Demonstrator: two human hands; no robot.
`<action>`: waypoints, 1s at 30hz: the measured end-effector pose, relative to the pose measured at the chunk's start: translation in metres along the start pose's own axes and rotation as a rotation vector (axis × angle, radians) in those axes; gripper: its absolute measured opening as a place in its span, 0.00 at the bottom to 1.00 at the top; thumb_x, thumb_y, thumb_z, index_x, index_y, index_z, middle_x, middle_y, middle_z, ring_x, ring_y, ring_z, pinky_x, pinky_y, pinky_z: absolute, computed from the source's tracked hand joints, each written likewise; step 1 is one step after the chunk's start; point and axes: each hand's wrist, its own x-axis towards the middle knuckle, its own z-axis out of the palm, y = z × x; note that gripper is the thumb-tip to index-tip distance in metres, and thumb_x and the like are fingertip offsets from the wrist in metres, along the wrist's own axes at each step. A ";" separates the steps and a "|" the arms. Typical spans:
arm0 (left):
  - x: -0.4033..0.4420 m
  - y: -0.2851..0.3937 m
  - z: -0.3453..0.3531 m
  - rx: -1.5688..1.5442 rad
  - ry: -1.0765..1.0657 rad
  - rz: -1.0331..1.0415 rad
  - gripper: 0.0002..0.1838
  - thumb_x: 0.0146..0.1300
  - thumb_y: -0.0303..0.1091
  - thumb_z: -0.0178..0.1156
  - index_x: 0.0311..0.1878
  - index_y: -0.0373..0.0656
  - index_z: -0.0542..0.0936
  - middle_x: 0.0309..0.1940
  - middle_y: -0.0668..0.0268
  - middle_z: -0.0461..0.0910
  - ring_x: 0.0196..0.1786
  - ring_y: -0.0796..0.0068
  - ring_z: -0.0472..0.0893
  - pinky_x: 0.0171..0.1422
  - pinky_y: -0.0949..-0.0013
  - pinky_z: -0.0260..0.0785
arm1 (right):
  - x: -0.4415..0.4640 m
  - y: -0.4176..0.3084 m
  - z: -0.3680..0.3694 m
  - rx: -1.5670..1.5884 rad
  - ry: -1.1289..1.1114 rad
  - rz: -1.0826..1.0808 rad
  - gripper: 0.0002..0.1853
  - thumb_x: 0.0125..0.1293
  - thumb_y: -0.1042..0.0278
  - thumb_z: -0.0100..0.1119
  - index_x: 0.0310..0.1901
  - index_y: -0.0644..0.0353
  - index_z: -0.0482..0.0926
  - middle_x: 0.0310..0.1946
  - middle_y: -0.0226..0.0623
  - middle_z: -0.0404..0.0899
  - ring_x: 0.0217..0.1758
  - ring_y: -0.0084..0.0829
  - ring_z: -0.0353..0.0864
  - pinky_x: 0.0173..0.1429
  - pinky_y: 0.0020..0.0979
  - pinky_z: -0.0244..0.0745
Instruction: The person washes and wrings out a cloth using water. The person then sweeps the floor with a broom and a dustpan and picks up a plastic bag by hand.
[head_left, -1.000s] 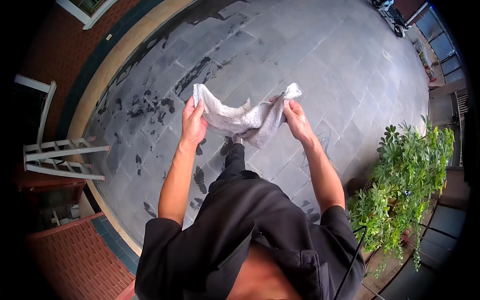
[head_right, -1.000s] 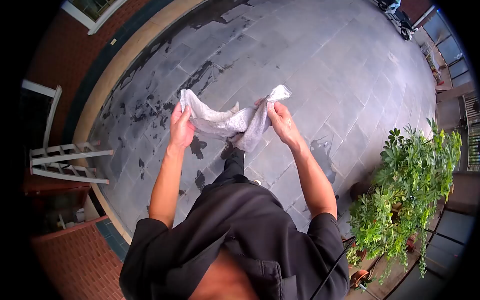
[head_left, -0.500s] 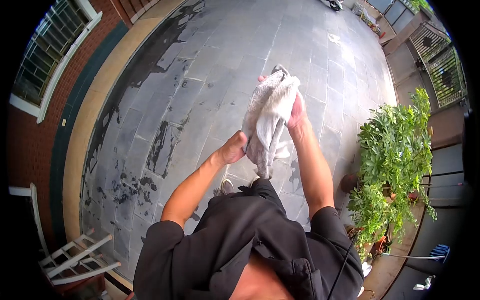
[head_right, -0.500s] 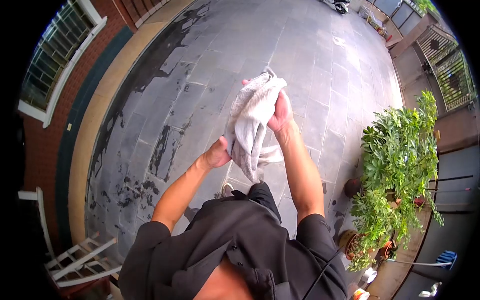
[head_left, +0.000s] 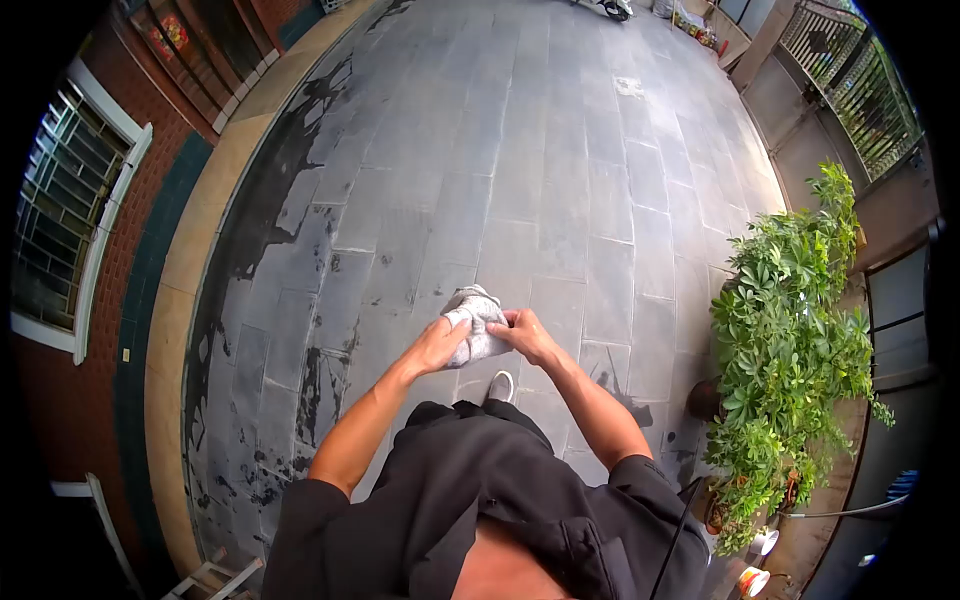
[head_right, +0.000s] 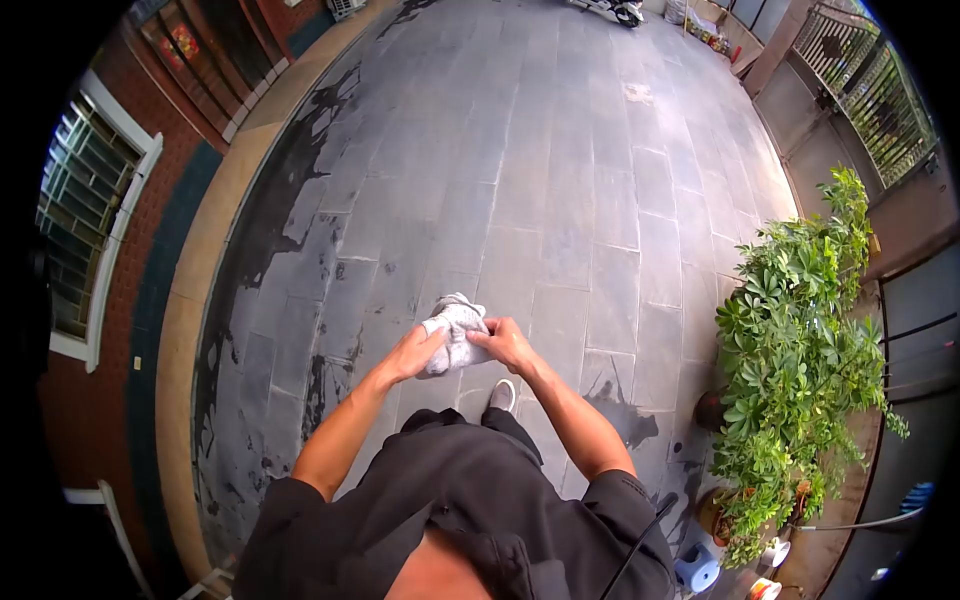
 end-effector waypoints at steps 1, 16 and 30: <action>0.011 -0.003 -0.013 -0.008 0.019 -0.086 0.21 0.74 0.38 0.44 0.60 0.30 0.72 0.44 0.63 0.81 0.47 0.76 0.79 0.53 0.70 0.71 | 0.014 -0.004 -0.009 0.099 0.033 -0.012 0.15 0.63 0.62 0.65 0.42 0.68 0.82 0.31 0.28 0.81 0.33 0.19 0.75 0.40 0.28 0.70; 0.173 0.008 -0.226 -0.154 0.203 -0.066 0.12 0.66 0.33 0.56 0.42 0.33 0.81 0.32 0.67 0.82 0.37 0.80 0.75 0.45 0.69 0.70 | 0.254 -0.127 -0.054 0.626 -0.322 -0.055 0.23 0.62 0.69 0.65 0.57 0.66 0.73 0.53 0.44 0.78 0.57 0.37 0.77 0.60 0.38 0.73; 0.128 0.140 -0.430 0.431 0.913 0.053 0.31 0.55 0.37 0.71 0.59 0.35 0.72 0.55 0.56 0.75 0.59 0.59 0.75 0.63 0.63 0.68 | 0.277 -0.431 -0.024 -0.773 -0.051 -1.227 0.10 0.45 0.75 0.70 0.27 0.66 0.76 0.50 0.45 0.75 0.43 0.42 0.79 0.44 0.37 0.77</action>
